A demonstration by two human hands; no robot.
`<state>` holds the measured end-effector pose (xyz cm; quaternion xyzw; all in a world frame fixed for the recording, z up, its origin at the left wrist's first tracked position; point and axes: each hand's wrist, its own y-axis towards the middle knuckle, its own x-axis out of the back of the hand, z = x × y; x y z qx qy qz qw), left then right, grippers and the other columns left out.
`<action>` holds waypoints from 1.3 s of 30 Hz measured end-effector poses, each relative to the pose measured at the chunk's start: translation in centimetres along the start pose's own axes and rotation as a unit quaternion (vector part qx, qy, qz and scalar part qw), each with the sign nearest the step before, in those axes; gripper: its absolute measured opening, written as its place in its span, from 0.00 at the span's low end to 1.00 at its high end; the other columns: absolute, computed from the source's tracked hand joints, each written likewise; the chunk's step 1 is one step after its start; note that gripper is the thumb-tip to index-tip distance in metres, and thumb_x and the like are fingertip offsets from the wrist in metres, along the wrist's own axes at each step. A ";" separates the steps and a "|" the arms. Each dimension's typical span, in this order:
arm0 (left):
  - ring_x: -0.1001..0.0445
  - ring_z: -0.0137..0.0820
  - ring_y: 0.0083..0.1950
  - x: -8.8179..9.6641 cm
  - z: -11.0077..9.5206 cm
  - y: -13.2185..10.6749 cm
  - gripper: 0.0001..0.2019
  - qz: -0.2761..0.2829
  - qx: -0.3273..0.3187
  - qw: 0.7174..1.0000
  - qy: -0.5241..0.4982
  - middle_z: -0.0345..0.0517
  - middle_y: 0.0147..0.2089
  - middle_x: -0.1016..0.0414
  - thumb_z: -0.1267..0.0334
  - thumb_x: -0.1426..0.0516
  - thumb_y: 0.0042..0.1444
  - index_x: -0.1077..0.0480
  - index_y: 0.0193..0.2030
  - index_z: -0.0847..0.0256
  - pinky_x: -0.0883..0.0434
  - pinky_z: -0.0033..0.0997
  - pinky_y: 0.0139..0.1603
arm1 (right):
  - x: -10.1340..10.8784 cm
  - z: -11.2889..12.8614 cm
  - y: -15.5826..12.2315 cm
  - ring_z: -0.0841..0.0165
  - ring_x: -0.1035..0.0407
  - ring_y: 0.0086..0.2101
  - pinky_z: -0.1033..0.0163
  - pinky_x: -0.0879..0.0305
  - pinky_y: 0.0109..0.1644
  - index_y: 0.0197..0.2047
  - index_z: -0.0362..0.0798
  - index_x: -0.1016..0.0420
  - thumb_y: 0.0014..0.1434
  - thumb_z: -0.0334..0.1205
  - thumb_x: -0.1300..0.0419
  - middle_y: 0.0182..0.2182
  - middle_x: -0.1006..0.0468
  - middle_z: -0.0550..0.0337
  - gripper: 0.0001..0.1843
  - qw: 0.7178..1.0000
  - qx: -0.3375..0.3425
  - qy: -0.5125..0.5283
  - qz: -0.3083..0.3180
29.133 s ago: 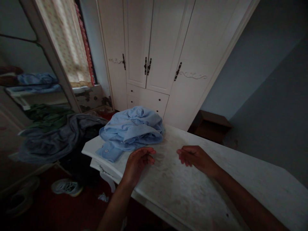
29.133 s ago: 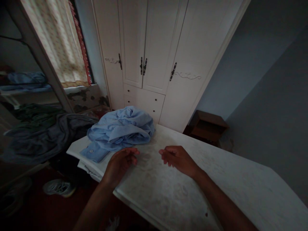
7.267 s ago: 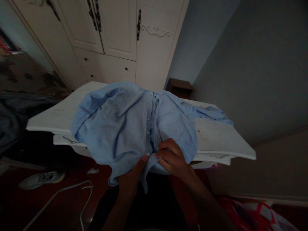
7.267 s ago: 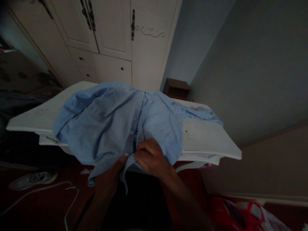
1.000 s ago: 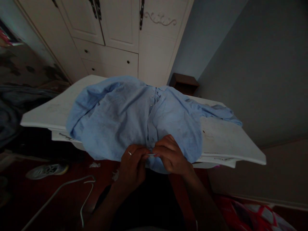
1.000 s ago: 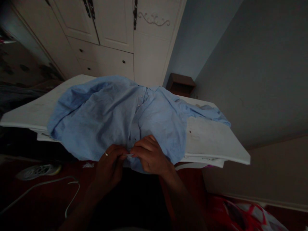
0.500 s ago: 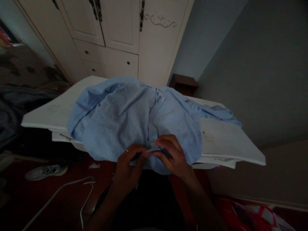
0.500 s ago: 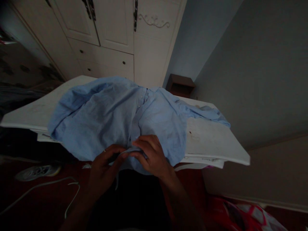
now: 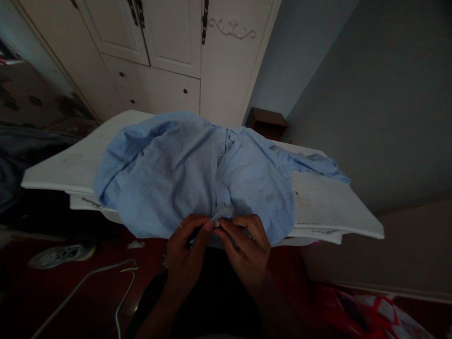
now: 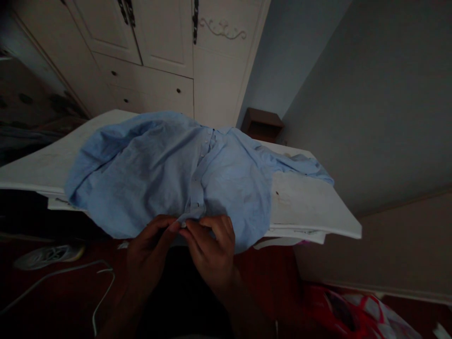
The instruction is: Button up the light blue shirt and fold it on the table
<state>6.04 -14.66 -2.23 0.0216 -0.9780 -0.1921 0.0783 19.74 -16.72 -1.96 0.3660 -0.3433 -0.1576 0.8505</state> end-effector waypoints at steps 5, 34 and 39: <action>0.27 0.27 0.37 0.2 0.1 -0.1 0.04 0.015 -0.014 1.000 -0.014 0.39 0.35 0.25 0.66 0.43 0.59 0.27 0.36 0.58 0.29 0.25 0.38 | -0.3 0.6 -0.2 0.67 0.32 0.34 0.57 0.32 0.36 0.50 0.57 0.24 0.58 0.29 0.37 0.33 0.25 0.59 0.18 0.999 -0.015 -0.003 -0.028; 0.28 0.23 0.37 0.0 0.8 0.3 0.05 0.026 -0.037 0.998 -0.033 0.36 0.34 0.27 0.69 0.43 0.59 0.27 0.36 0.56 0.32 0.21 0.39 | -0.3 1.2 0.6 0.72 0.30 0.28 0.66 0.34 0.33 0.30 0.51 0.19 0.52 0.39 0.33 0.26 0.23 0.64 0.02 0.884 -0.379 0.269 0.041; 0.28 0.23 0.36 -0.1 0.7 0.1 0.04 0.017 -0.036 0.999 -0.019 0.36 0.33 0.27 0.69 0.43 0.59 0.27 0.36 0.56 0.32 0.21 0.38 | 0.0 0.4 0.5 0.73 0.33 0.28 0.66 0.38 0.33 0.28 0.51 0.19 0.50 0.40 0.31 0.25 0.25 0.65 0.03 0.856 -0.398 0.322 0.067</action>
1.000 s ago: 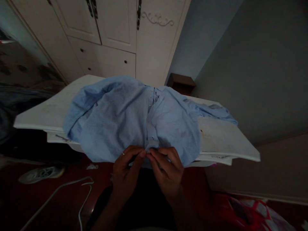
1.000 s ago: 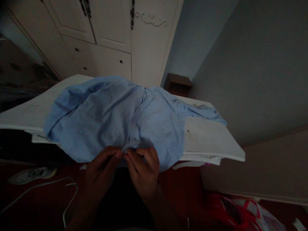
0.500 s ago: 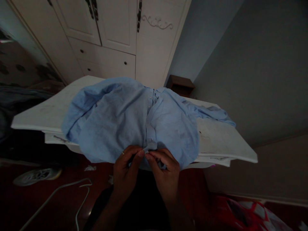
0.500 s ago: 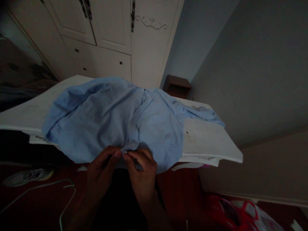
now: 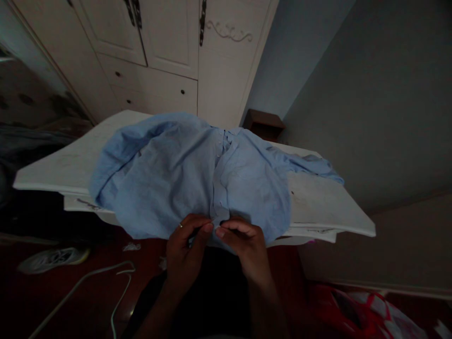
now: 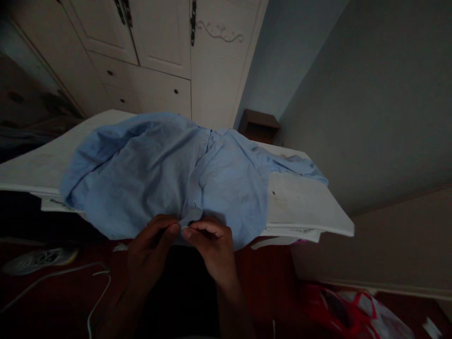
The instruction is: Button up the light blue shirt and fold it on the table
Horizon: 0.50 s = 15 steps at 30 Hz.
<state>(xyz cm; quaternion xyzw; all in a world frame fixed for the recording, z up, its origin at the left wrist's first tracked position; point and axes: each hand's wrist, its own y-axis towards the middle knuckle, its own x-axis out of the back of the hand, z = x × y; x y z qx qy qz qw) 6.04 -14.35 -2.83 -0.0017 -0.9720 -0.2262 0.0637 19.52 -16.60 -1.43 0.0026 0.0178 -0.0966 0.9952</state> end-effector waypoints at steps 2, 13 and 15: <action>0.28 0.24 0.37 -0.1 0.0 -0.1 0.04 -0.003 -0.002 1.000 0.005 0.36 0.34 0.27 0.69 0.43 0.59 0.27 0.36 0.56 0.32 0.22 0.39 | 0.3 -0.3 0.1 0.73 0.35 0.28 0.67 0.39 0.32 0.28 0.52 0.19 0.50 0.39 0.31 0.25 0.27 0.65 0.02 1.000 0.006 0.010 0.012; 0.27 0.28 0.39 0.6 -0.7 0.2 0.03 0.021 -0.112 0.982 0.151 0.43 0.38 0.27 0.70 0.41 0.57 0.29 0.38 0.60 0.28 0.29 0.41 | 0.5 -1.8 0.4 0.71 0.35 0.30 0.65 0.38 0.34 0.29 0.52 0.19 0.51 0.37 0.32 0.26 0.29 0.64 0.01 0.997 0.077 0.019 -0.005; 0.26 0.30 0.41 0.9 -0.7 0.3 0.04 0.010 -0.149 0.971 0.189 0.44 0.39 0.27 0.70 0.40 0.55 0.28 0.37 0.60 0.27 0.31 0.42 | 0.4 -1.6 0.4 0.71 0.34 0.31 0.65 0.37 0.35 0.29 0.51 0.20 0.52 0.38 0.33 0.26 0.28 0.63 0.01 0.995 0.094 -0.006 -0.019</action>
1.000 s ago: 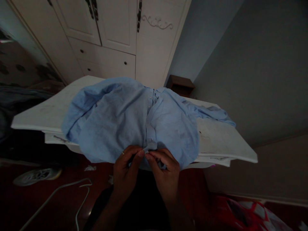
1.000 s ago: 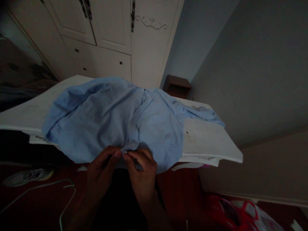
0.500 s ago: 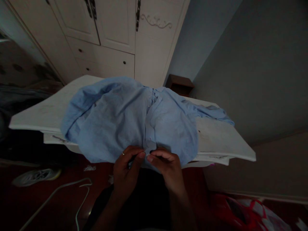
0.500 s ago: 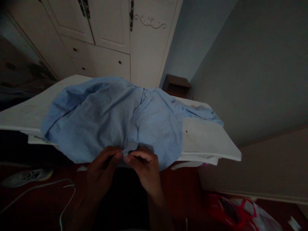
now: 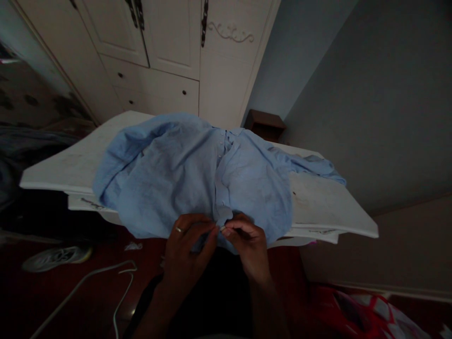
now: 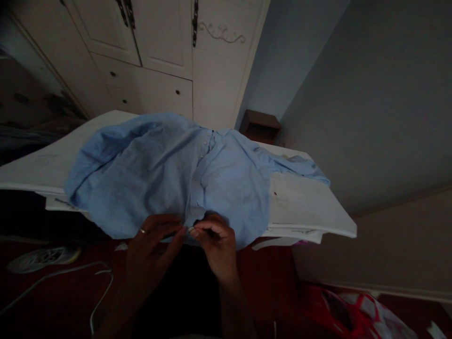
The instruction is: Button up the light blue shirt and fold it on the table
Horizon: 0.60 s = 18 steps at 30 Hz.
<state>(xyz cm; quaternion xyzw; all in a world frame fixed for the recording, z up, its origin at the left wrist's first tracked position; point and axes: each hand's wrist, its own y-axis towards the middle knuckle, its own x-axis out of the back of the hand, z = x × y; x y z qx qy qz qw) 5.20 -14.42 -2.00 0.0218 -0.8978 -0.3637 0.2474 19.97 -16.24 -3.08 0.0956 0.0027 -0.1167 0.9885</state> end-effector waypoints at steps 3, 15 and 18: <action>0.26 0.31 0.42 0.1 0.3 -0.2 0.04 0.005 -0.014 1.000 0.020 0.45 0.40 0.26 0.69 0.39 0.54 0.28 0.37 0.60 0.27 0.33 0.42 | -0.1 0.4 0.0 0.70 0.33 0.31 0.63 0.36 0.37 0.30 0.50 0.22 0.55 0.38 0.35 0.27 0.27 0.63 0.03 0.998 0.021 -0.053 -0.007; 0.26 0.32 0.38 -0.1 0.9 -2.4 0.04 0.085 0.060 0.994 0.044 0.45 0.36 0.26 0.65 0.44 0.59 0.28 0.35 0.60 0.29 0.33 0.40 | 2.7 1.8 0.0 0.70 0.33 0.34 0.63 0.34 0.38 0.45 0.53 0.24 0.60 0.36 0.39 0.36 0.28 0.60 0.09 0.962 0.146 -0.232 -0.002; 0.26 0.32 0.33 -0.3 1.0 -2.8 0.10 0.166 0.136 0.976 0.042 0.44 0.32 0.26 0.63 0.48 0.62 0.29 0.32 0.60 0.30 0.31 0.35 | 3.4 1.9 0.7 0.68 0.30 0.39 0.61 0.32 0.43 0.48 0.53 0.25 0.62 0.37 0.42 0.40 0.26 0.58 0.11 0.947 0.165 -0.274 0.025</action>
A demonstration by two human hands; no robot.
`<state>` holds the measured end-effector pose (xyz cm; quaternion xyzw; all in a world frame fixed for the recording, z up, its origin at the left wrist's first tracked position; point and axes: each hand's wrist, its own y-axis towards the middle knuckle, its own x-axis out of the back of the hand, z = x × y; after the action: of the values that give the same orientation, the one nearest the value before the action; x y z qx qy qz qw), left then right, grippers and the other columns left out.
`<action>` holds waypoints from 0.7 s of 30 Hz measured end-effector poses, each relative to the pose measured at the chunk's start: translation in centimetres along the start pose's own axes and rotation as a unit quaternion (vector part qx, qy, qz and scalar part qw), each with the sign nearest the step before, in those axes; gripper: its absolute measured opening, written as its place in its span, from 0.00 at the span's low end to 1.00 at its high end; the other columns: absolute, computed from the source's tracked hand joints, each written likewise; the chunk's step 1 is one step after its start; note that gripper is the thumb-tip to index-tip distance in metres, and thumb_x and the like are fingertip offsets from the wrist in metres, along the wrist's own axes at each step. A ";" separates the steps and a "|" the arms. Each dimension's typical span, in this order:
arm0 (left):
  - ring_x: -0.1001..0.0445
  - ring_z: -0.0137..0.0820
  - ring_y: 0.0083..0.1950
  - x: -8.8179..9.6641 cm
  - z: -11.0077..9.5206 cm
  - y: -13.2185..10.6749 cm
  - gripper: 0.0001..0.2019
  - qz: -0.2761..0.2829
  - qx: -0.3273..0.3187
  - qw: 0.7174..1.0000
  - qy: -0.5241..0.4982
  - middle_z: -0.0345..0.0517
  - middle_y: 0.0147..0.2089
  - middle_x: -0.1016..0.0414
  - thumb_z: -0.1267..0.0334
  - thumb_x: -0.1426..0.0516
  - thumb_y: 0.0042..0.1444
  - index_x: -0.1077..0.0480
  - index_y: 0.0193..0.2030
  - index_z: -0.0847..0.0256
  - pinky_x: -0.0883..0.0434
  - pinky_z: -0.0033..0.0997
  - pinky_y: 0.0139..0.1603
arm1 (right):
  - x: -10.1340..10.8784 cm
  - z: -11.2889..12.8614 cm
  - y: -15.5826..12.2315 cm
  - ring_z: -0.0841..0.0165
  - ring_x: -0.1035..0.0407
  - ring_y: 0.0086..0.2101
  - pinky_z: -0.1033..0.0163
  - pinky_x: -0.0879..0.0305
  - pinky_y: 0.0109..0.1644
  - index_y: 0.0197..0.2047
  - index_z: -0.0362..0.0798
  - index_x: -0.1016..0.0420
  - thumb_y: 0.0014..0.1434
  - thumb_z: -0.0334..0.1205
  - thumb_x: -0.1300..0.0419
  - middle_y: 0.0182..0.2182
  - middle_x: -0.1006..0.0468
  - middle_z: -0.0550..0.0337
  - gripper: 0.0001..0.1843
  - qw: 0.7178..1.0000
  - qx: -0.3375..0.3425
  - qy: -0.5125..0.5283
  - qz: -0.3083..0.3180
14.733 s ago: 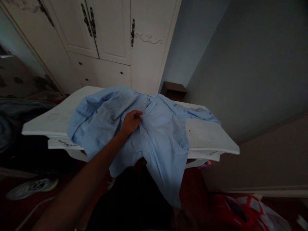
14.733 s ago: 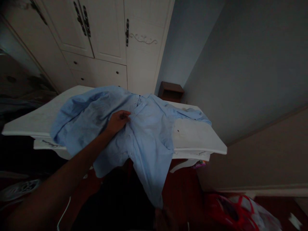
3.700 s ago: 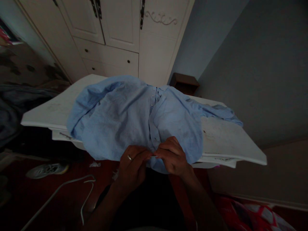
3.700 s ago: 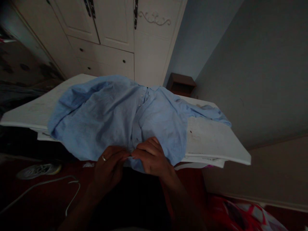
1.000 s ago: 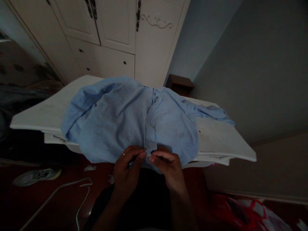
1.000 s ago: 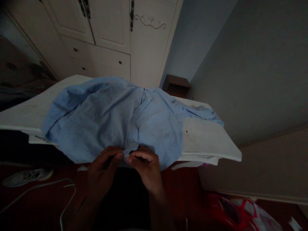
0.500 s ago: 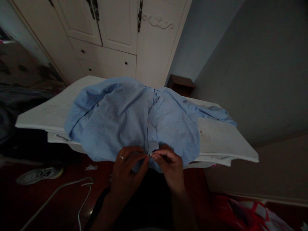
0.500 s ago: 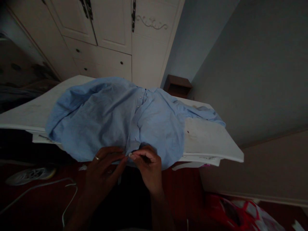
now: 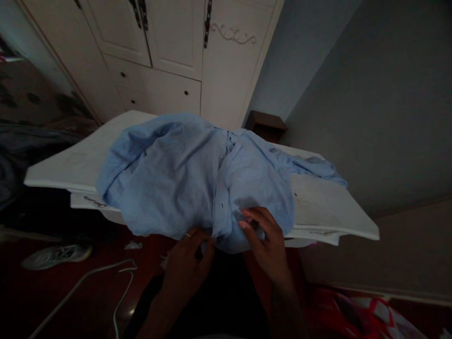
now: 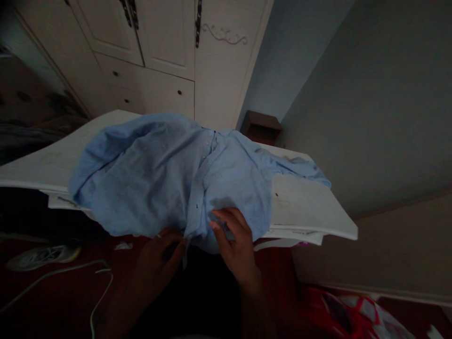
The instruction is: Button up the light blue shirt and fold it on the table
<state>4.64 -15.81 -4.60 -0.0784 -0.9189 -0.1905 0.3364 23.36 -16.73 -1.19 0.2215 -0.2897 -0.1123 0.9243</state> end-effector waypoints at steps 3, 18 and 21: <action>0.27 0.31 0.30 -0.3 0.0 -0.2 0.14 0.076 0.039 0.996 -0.017 0.43 0.29 0.26 0.61 0.50 0.64 0.29 0.29 0.59 0.32 0.30 0.32 | 0.5 -0.4 1.2 0.64 0.30 0.45 0.56 0.32 0.49 0.51 0.54 0.26 0.64 0.33 0.47 0.43 0.24 0.55 0.15 0.997 0.057 -0.042 0.035; 0.26 0.35 0.37 2.0 -0.7 6.2 0.14 -0.072 -0.005 0.986 0.152 0.49 0.43 0.28 0.57 0.48 0.62 0.28 0.50 0.58 0.30 0.31 0.34 | 0.0 -0.2 11.4 0.63 0.32 0.49 0.50 0.42 0.61 0.52 0.49 0.26 0.62 0.26 0.48 0.45 0.22 0.55 0.19 0.850 0.354 -0.209 0.329; 0.26 0.34 0.32 2.3 -0.8 7.1 0.12 -0.019 0.016 0.974 0.227 0.48 0.41 0.27 0.56 0.47 0.61 0.25 0.45 0.56 0.34 0.30 0.28 | 1.2 -0.4 11.7 0.64 0.32 0.41 0.50 0.40 0.58 0.42 0.51 0.21 0.63 0.31 0.45 0.34 0.22 0.57 0.11 0.849 0.361 -0.232 0.308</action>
<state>5.31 -9.61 -0.40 -0.0100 -0.8228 -0.1949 0.5338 25.49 -6.72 4.66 0.4067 -0.5692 0.2426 0.6722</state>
